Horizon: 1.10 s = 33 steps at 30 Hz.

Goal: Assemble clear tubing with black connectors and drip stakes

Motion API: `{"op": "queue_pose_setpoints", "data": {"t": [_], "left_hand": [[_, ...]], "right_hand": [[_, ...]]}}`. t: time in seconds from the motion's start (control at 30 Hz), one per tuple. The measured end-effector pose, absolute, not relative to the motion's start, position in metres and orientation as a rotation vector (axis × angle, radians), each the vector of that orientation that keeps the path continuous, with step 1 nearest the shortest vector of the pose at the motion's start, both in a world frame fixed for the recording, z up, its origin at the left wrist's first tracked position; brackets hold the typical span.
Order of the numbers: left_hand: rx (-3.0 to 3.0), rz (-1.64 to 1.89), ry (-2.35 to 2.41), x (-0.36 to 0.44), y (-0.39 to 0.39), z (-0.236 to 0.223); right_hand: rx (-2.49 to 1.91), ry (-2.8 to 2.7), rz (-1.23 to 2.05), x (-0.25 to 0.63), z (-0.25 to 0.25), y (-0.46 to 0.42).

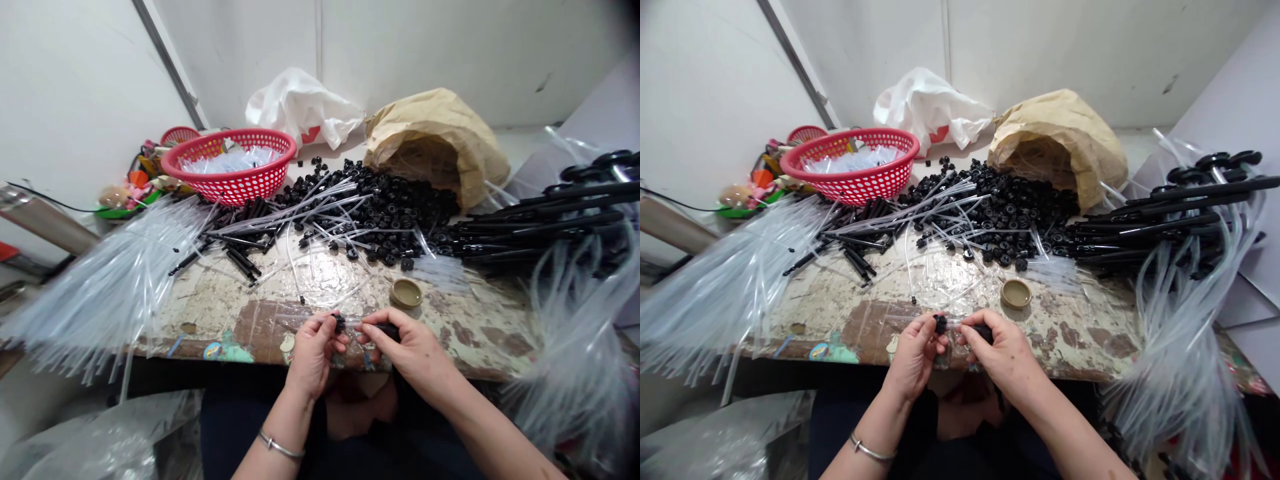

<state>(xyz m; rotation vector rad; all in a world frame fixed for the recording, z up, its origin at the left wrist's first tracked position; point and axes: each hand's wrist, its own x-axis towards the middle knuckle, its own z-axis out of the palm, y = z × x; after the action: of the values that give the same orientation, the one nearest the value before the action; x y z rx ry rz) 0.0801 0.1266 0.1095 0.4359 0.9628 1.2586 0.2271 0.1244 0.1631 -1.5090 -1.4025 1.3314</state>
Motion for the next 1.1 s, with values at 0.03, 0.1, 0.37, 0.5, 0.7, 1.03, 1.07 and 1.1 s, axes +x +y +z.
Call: {"op": "queue_pose_setpoints", "data": {"t": [0.03,0.1,0.37,0.5,0.7,1.03,1.07,1.1], "left_hand": [[0.434,1.262,0.954,0.080,0.127,0.109],[0.431,1.266,0.931,0.080,0.127,0.109],[0.410,1.244,0.915,0.078,0.127,0.108],[0.382,1.254,0.911,0.077,0.129,0.110],[0.465,1.265,0.971,0.078,0.127,0.111],[0.404,1.311,0.961,0.077,0.124,0.111],[0.395,1.309,0.951,0.076,0.124,0.112],[0.383,1.294,0.946,0.075,0.124,0.112]], "right_hand": [[-1.527,-1.422,1.308,0.226,0.162,0.126],[-1.538,-1.441,1.282,0.223,0.158,0.128],[-1.529,-1.447,1.265,0.220,0.152,0.133],[-1.514,-1.449,1.285,0.216,0.151,0.135],[-1.436,-1.731,1.119,0.227,0.155,0.122],[-1.464,-1.913,0.892,0.257,0.148,0.103],[-1.473,-1.906,0.993,0.253,0.147,0.102],[-1.469,-1.899,1.086,0.249,0.147,0.102]]}}
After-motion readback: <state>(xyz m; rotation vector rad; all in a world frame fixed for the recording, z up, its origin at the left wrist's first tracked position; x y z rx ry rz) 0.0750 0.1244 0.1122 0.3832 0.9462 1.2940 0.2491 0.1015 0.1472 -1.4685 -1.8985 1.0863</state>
